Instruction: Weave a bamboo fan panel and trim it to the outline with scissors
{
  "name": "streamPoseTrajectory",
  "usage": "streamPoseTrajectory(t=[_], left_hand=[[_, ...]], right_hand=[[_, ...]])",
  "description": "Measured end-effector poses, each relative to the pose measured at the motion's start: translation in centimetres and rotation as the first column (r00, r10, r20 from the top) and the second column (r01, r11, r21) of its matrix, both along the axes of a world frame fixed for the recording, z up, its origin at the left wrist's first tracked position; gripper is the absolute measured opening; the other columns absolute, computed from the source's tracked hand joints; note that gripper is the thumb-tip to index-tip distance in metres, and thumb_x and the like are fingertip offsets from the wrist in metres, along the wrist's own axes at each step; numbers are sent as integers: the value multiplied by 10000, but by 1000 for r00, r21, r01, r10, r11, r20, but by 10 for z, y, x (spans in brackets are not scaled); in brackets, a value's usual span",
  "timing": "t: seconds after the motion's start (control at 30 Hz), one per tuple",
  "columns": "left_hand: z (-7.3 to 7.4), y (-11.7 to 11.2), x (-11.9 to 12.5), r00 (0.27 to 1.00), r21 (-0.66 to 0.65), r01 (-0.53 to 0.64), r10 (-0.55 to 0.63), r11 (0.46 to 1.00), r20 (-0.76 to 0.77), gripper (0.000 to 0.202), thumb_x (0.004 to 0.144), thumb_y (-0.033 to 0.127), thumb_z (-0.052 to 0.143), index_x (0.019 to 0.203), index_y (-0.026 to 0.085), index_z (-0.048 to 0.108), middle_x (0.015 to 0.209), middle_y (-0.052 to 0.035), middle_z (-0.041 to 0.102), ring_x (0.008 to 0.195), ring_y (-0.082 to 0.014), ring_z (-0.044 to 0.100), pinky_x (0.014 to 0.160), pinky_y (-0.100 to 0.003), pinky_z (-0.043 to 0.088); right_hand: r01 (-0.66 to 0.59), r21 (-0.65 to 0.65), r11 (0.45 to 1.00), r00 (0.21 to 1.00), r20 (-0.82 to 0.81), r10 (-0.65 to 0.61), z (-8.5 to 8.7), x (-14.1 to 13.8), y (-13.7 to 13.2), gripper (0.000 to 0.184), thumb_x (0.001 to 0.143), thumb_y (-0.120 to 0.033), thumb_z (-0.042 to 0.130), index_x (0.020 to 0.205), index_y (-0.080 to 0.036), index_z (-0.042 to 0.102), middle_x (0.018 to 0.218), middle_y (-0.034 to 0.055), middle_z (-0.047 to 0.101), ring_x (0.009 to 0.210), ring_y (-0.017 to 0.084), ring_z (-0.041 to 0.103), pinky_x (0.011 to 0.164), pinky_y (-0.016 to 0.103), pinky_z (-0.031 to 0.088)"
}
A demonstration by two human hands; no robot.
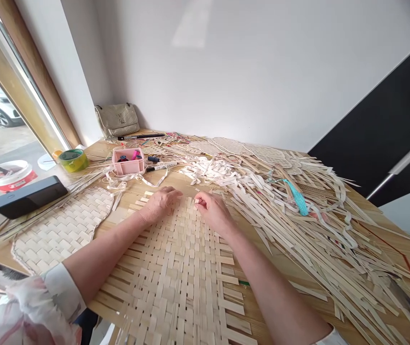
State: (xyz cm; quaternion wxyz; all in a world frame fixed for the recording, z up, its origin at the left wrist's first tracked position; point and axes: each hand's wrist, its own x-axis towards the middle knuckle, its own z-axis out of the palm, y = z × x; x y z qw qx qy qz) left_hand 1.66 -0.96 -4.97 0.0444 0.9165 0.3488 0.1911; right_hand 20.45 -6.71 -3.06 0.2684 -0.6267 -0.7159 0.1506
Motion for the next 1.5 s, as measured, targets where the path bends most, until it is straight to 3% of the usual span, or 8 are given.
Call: streamPoseTrajectory(t=[0.17,0.5,0.73,1.27,1.4,1.5], left_hand=[[3,-2,1,1000,-18,-6,5,1000,-18,508,654,-33,408,1101,157,557,973,-78,592,870,-186,576,716,-278,490],[2,1,2,997,-59,76,-74,995,28,479,678,-32,389,1095,142,548,960,-81,548,853,-185,544,730,-283,464],[2,1,5,997,-81,58,-62,995,-45,460,678,-30,402,1075,146,553,931,-69,532,813,-157,531,721,-250,460],[0,-1,8,996,-52,72,-75,996,-55,334,746,56,423,1032,140,573,923,-91,552,888,-197,546,796,-296,472],[-6,6,1,996,-34,92,-92,995,16,415,717,16,417,1097,121,549,1002,-102,577,927,-185,559,823,-298,476],[-7,13,-6,998,2,39,-39,999,53,470,706,-18,393,1126,131,541,1063,-96,596,986,-180,555,866,-313,467]], right_hand=[[3,-27,1000,1000,-4,-3,0,1,0,124,770,-92,505,771,-215,523,735,0,620,695,161,574,607,251,392],[7,-88,996,1000,-18,-9,1,4,0,94,765,-122,527,777,-208,561,721,-5,628,656,142,570,570,231,382],[0,-125,992,1000,-17,-2,2,4,0,65,764,-150,531,749,-213,534,676,-28,585,604,124,521,541,216,350],[-20,-134,991,1000,-23,17,-2,5,3,72,753,-147,514,721,-210,505,631,-45,545,573,119,478,541,216,317],[-10,-121,993,1000,-28,7,-6,4,3,68,750,-146,518,771,-210,524,653,-37,560,600,129,505,551,222,341],[12,-106,994,999,-41,-17,-9,4,3,91,758,-154,512,818,-209,553,680,-27,580,627,135,531,567,226,370]])
